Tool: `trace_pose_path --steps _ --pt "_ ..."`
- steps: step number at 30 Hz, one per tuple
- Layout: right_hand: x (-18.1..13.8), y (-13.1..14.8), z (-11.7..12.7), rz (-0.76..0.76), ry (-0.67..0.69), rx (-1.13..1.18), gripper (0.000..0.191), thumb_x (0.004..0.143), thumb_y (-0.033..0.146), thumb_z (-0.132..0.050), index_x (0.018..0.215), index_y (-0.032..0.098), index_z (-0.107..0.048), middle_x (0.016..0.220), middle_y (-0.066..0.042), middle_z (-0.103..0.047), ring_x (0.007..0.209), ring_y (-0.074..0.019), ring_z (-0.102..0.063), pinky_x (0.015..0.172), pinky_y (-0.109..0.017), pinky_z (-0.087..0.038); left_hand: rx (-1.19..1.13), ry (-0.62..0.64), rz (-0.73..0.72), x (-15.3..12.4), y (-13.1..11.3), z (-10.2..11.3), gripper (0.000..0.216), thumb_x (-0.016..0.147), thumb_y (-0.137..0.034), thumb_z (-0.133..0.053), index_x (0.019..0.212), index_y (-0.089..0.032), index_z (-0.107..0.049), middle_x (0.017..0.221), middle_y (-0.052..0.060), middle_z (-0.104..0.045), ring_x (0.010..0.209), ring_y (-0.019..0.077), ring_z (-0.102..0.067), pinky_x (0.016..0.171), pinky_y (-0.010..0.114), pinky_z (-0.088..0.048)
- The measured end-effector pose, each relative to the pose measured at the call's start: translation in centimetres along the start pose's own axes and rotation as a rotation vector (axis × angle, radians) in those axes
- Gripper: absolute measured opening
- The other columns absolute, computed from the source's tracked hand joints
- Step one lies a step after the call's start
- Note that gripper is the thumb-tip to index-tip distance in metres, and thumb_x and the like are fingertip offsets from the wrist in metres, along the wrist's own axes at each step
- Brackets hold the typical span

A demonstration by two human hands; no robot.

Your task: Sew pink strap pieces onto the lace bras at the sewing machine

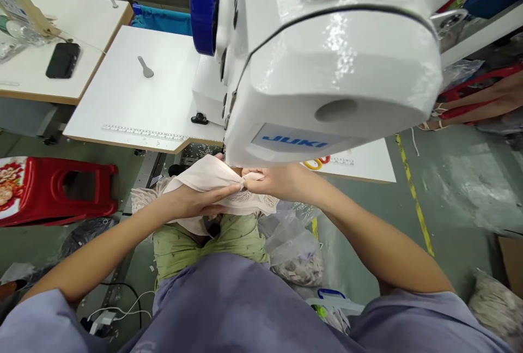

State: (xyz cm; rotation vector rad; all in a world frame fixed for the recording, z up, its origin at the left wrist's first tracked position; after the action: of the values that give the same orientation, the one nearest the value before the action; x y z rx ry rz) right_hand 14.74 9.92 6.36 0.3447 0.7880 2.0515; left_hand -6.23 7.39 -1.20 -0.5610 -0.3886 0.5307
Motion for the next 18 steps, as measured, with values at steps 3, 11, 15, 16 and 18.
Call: trace_pose_path --steps 3,11,15,16,18 --pt "0.2 -0.1 0.0 -0.036 0.020 -0.015 0.020 0.074 0.018 -0.048 0.057 0.020 -0.038 0.056 0.003 -0.031 0.056 -0.0112 -0.022 0.056 -0.030 -0.019 -0.018 0.046 -0.065 0.4 0.3 0.4 0.049 0.094 -0.031 -0.063 0.143 -0.032 -0.056 0.140 0.004 -0.063 0.125 0.0234 -0.062 0.114 0.034 -0.042" --pt "-1.8 -1.2 -1.1 -0.090 -0.091 -0.013 0.014 0.088 0.027 -0.059 0.086 0.023 -0.071 0.074 -0.002 -0.063 0.069 -0.0180 -0.054 0.064 -0.029 -0.036 0.127 0.055 -0.010 0.5 -0.9 0.6 0.069 0.093 -0.027 -0.062 0.156 -0.032 -0.034 0.150 0.008 -0.053 0.127 0.0272 -0.060 0.110 0.040 -0.046" --pt "-3.4 -2.7 -2.6 -0.045 -0.299 -0.014 0.026 0.093 0.040 -0.060 0.109 0.025 -0.074 0.113 -0.010 -0.069 0.109 -0.0299 -0.060 0.088 -0.039 -0.045 0.086 -0.015 0.088 0.8 -2.3 0.4 0.065 0.089 -0.026 -0.065 0.151 -0.028 -0.045 0.145 0.012 -0.057 0.127 0.0320 -0.059 0.109 0.046 -0.047" --pt "-3.6 -3.1 -3.0 -0.052 -0.308 0.014 0.024 0.095 0.039 -0.058 0.106 0.026 -0.075 0.114 -0.010 -0.069 0.111 -0.0293 -0.060 0.088 -0.039 -0.046 0.085 -0.027 0.106 1.0 -2.6 0.3 0.062 0.090 -0.025 -0.064 0.149 -0.027 -0.047 0.142 0.012 -0.059 0.126 0.0319 -0.060 0.108 0.045 -0.048" --pt "-3.6 -3.6 -3.4 -0.076 -0.310 0.085 0.021 0.096 0.036 -0.057 0.100 0.028 -0.077 0.111 -0.008 -0.071 0.108 -0.0269 -0.063 0.086 -0.037 -0.048 0.113 -0.043 0.131 1.2 -3.1 0.1 0.059 0.092 -0.025 -0.062 0.149 -0.025 -0.047 0.137 0.012 -0.063 0.124 0.0306 -0.061 0.108 0.043 -0.048"
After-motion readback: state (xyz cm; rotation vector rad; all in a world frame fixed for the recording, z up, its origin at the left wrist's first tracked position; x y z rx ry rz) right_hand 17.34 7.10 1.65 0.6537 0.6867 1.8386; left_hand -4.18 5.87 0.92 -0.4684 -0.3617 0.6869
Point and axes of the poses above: each hand's wrist, its own x-axis towards the middle knuckle, its own z-axis out of the back of the hand, y = z × x, the point moved 3 cm from there along x, towards the middle knuckle
